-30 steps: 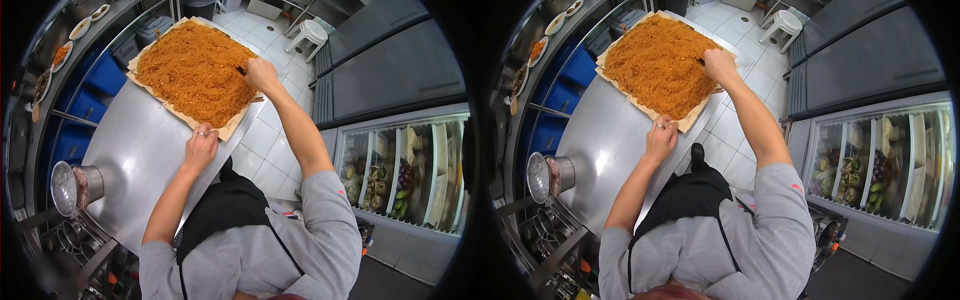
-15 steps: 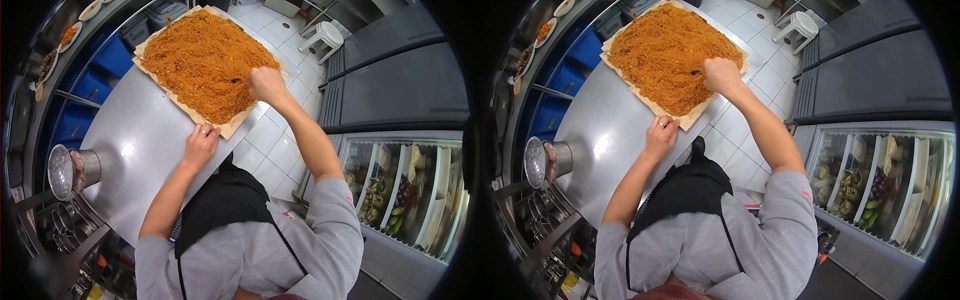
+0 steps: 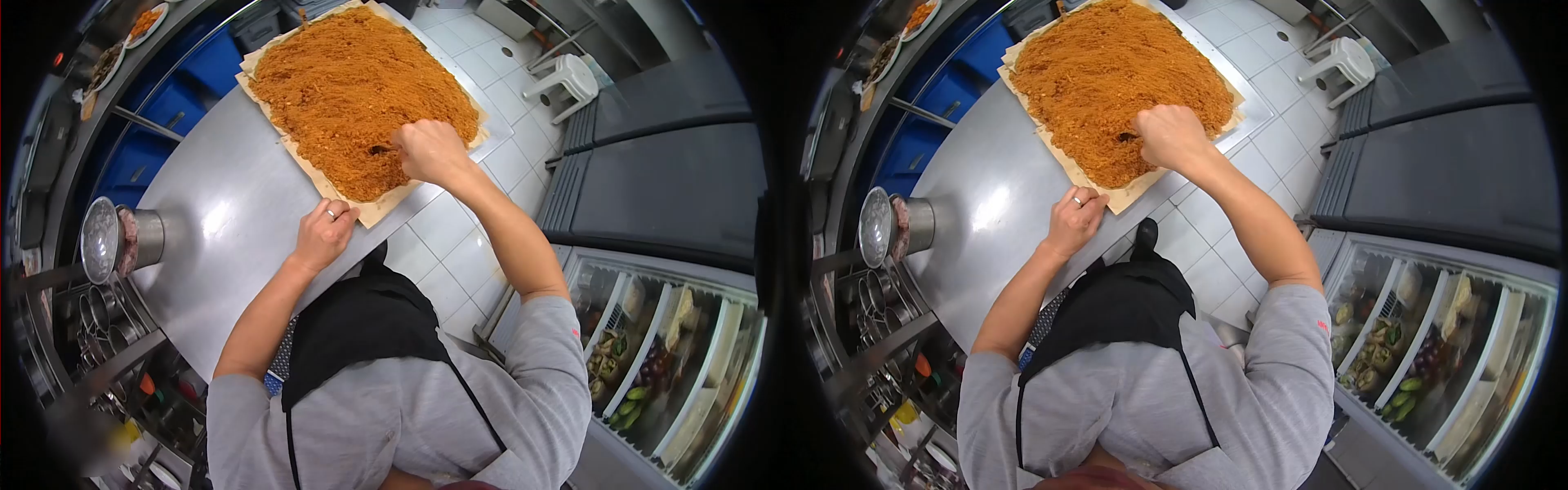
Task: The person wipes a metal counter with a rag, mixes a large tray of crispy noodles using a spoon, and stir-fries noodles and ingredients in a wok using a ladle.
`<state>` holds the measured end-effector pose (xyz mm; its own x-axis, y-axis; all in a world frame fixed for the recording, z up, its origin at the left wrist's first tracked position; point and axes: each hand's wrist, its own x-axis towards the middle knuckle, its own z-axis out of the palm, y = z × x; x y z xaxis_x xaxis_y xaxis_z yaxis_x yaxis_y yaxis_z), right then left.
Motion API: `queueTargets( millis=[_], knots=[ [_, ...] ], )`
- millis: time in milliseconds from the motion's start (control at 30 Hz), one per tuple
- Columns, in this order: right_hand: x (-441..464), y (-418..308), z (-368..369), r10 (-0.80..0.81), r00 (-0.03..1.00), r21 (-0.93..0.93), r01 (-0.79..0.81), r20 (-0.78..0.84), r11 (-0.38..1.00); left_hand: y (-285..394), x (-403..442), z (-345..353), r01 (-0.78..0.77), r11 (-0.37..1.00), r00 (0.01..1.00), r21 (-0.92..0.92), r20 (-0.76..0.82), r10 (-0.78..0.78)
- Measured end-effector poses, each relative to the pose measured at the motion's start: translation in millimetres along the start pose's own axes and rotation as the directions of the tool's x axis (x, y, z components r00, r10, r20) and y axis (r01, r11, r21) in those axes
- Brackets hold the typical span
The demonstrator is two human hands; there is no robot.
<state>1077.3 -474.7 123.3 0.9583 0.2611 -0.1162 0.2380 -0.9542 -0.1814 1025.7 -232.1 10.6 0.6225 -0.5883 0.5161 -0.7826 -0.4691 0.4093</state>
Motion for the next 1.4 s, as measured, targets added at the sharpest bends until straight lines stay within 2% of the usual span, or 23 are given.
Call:
queueTargets(
  millis=[100,133,233,367,500,533,633,767,867,967,1067,1133,1167,1267,1367,1400],
  knots=[
    [-1.3,-5.3,-23.9,0.011,0.993,0.061,-0.004,-0.121,0.998,0.1,0.7,-4.4,0.011,1.0,1.0,-0.008,0.011,-0.011],
    [2.4,-8.9,-29.3,0.043,0.993,0.037,-0.039,-0.109,0.999,1.5,0.3,-6.4,0.018,1.0,1.0,-0.018,0.019,-0.018],
    [28.0,-11.6,-3.7,0.021,0.985,0.051,-0.013,-0.168,0.999,1.0,-0.2,-7.9,0.001,1.0,1.0,-0.008,0.03,-0.001],
    [67.3,-0.8,23.5,0.185,0.967,0.036,-0.181,-0.177,0.983,-5.8,-2.0,-10.5,-0.014,0.999,0.997,-0.045,0.07,0.017],
    [70.4,-8.7,-5.6,0.263,0.948,-0.007,-0.268,-0.18,0.963,-13.2,-6.0,-19.1,-0.039,0.994,0.992,-0.098,0.114,0.05],
    [66.0,-20.2,-23.9,0.297,0.945,0.006,-0.299,-0.135,0.954,-15.8,-5.8,-22.0,-0.038,0.994,0.99,-0.106,0.128,0.051],
    [76.0,-45.5,-35.2,0.228,0.956,0.059,-0.221,-0.182,0.974,-20.3,-9.4,-23.7,-0.028,0.989,0.99,-0.145,0.131,0.047],
    [131.4,-36.7,7.8,0.264,0.949,0.004,-0.268,-0.17,0.963,-25.4,-8.8,-24.4,-0.024,0.982,0.989,-0.188,0.138,0.051],
    [141.6,-24.8,2.7,0.357,0.922,-0.08,-0.371,-0.152,0.925,-29.0,-10.3,-28.7,-0.015,0.98,0.987,-0.196,0.153,0.046],
    [123.7,-13.0,-16.9,0.335,0.924,-0.146,-0.364,-0.186,0.92,-31.6,-12.9,-27.2,-0.01,0.976,0.989,-0.218,0.141,0.042],
    [95.7,-7.3,-20.5,0.297,0.924,-0.087,-0.325,-0.239,0.942,-32.1,-13.7,-22.8,-0.003,0.968,0.995,-0.252,0.094,0.028],
    [79.1,-10.8,-15.3,0.315,0.867,0.041,-0.325,-0.387,0.945,-31.6,-10.0,-22.5,-0.004,0.964,0.997,-0.266,0.07,0.023],
    [73.2,-11.1,-13.1,0.326,0.827,0.103,-0.315,-0.459,0.944,-32.9,-5.9,-22.9,0.004,0.964,0.995,-0.265,0.098,0.023],
    [61.8,-15.4,-2.6,0.361,0.773,0.154,-0.331,-0.521,0.931,-34.6,4.1,-30.1,0.004,0.97,0.98,-0.243,0.196,0.045],
    [55.2,-23.1,2.3,0.353,0.785,0.119,-0.342,-0.51,0.932,-32.0,9.1,-35.0,-0.022,0.979,0.96,-0.203,0.269,0.077],
    [51.6,-25.7,5.7,0.362,0.761,0.154,-0.333,-0.539,0.93,-31.8,9.3,-36.8,-0.026,0.98,0.955,-0.199,0.286,0.083]
  ],
)
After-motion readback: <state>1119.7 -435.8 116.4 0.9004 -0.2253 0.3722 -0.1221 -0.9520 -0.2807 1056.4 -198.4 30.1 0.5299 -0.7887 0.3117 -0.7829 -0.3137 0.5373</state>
